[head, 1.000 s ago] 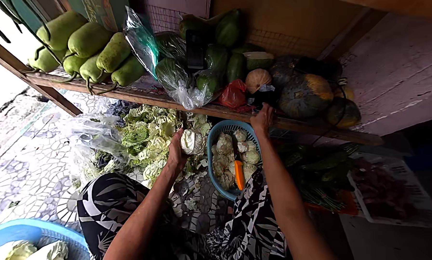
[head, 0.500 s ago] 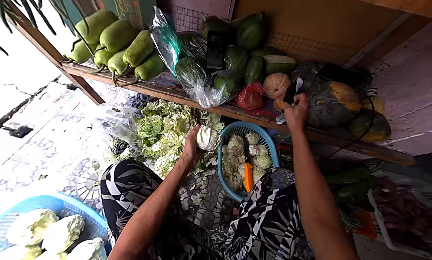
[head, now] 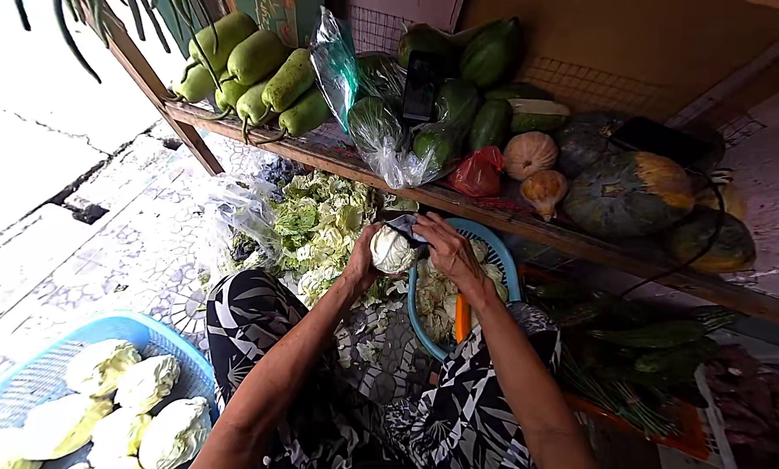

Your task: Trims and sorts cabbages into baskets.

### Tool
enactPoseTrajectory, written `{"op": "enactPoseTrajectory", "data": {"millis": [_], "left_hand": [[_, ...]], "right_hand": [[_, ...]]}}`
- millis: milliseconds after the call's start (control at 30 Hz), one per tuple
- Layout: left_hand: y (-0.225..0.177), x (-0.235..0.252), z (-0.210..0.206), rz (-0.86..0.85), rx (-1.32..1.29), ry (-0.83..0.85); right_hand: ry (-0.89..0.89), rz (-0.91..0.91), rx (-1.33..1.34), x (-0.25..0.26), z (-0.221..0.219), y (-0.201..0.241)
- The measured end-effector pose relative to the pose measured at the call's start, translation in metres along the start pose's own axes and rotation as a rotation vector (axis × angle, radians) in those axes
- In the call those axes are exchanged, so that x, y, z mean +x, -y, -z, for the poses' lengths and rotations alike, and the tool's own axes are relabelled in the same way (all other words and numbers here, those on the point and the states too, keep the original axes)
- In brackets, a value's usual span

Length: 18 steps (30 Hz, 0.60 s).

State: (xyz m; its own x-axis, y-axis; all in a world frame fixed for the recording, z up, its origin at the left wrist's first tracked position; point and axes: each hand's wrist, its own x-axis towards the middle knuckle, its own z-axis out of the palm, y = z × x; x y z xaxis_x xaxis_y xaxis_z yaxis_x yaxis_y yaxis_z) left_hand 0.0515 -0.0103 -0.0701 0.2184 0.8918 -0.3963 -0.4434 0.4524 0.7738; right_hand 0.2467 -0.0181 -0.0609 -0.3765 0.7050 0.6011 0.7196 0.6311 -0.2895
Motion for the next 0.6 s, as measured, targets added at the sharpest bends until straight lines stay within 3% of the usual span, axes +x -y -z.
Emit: {"op": "enactPoseTrajectory", "data": {"millis": [100,167,233,267,367,433,500,600], "left_hand": [[-0.007,-0.001,0.002,-0.033,0.012,-0.007],[-0.006,0.001,0.001,-0.058,0.011,-0.006],[-0.002,0.003,0.0,-0.127,0.002,0.045],[0.0,0.003,0.001,-0.18,0.016,0.089],[0.003,0.005,0.007,-0.314,0.122,0.235],[-0.001,0.01,0.007,-0.362,0.177,0.291],[0.003,0.012,0.005,-0.371,0.172,0.271],[0.008,0.013,0.009,-0.432,0.179,0.262]], "right_hand": [[-0.168,-0.211,-0.146,-0.004,0.009,-0.007],[-0.298,-0.085,-0.128,-0.005,0.006,0.012],[-0.273,0.091,-0.041,-0.007,-0.006,0.021],[-0.229,0.083,-0.017,-0.008,-0.01,0.018],[-0.062,-0.26,-0.059,-0.012,0.005,-0.005],[-0.212,-0.336,-0.055,-0.009,0.012,-0.005],[-0.364,-0.214,0.039,-0.011,0.007,0.016],[-0.33,0.037,0.063,-0.018,-0.011,0.026]]}}
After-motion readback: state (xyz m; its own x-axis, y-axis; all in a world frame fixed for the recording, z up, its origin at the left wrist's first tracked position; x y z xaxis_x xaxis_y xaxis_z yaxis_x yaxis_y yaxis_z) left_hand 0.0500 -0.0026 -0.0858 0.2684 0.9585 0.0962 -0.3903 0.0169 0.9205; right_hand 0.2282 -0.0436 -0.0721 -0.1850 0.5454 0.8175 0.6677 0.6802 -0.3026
